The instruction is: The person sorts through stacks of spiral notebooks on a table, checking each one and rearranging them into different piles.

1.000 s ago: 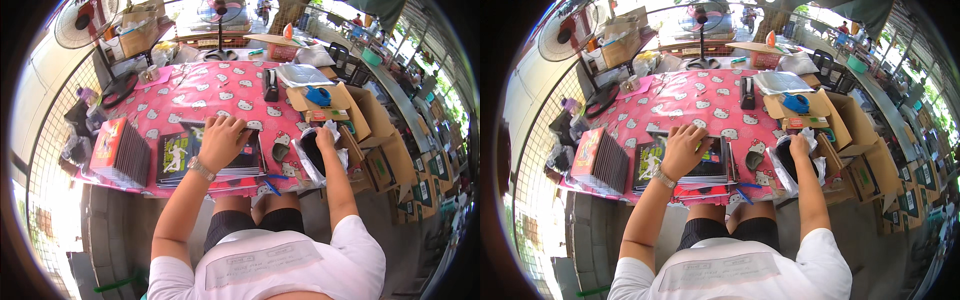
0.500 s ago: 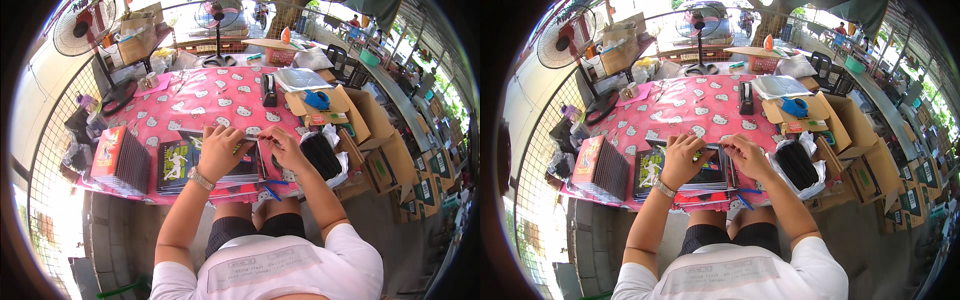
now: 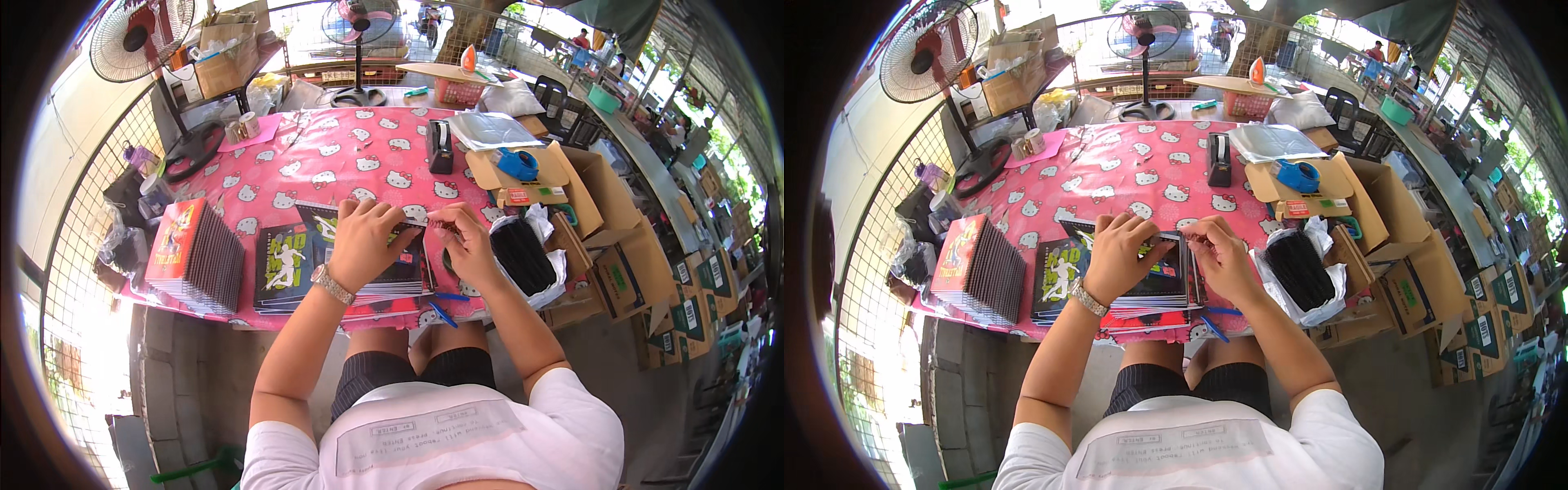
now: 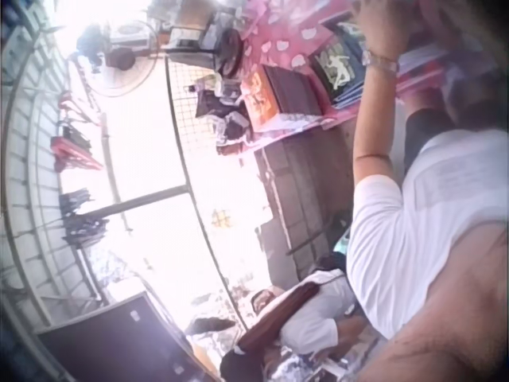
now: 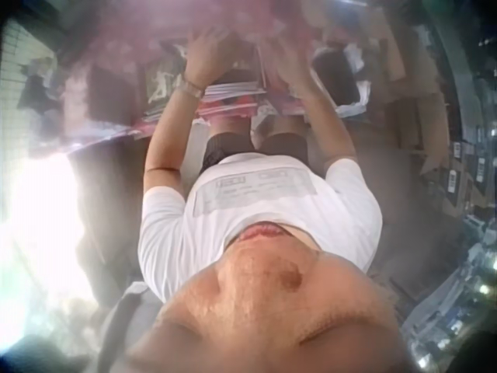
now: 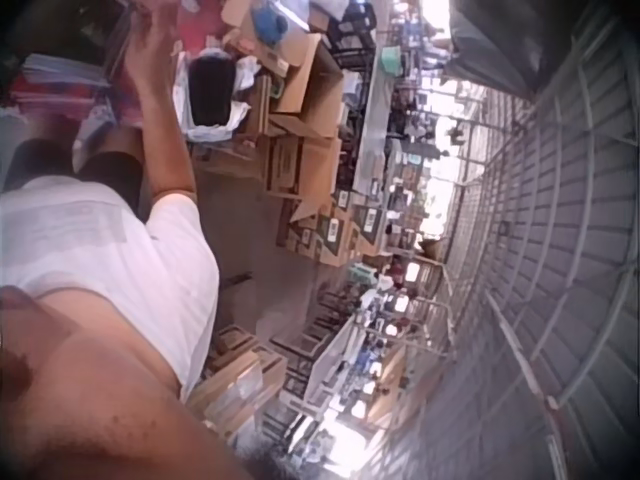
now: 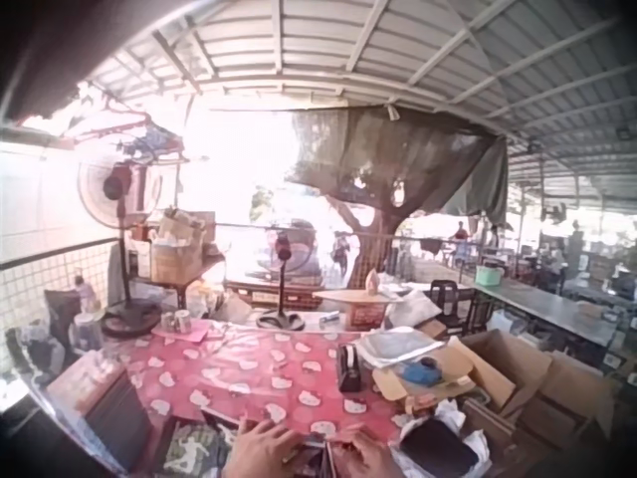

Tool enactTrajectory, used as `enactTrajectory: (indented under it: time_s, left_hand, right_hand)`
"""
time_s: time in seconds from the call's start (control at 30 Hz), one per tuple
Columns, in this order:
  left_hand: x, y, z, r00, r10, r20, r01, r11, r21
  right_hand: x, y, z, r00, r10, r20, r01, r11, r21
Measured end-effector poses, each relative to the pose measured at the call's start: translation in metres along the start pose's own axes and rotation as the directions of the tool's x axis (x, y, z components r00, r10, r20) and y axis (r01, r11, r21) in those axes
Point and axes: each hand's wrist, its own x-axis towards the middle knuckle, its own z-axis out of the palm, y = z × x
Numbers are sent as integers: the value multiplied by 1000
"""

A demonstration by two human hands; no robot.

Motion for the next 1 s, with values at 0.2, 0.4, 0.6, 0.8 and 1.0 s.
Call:
enactTrajectory:
  time_s: [0.2,0.4,0.6,0.8,1.0]
  left_hand:
    - [1,-1,0,999,-16,39,16,1000,-7]
    - [4,4,1,998,2,62,-4,1000,22]
    - [9,17,8,993,58,103,-57,998,-8]
    - [-8,7,-8,989,38,141,-35,999,-20]
    - [8,16,5,985,130,109,-122,989,-78]
  right_hand:
    - [-4,-3,-8,988,-130,77,144,967,-210]
    - [7,-18,-18,824,471,314,-524,845,106]
    - [11,-19,-24,986,21,168,27,961,-274]
    - [38,-25,-19,680,542,494,-629,778,11]
    - [-115,234,3,855,519,7,-282,476,-833]
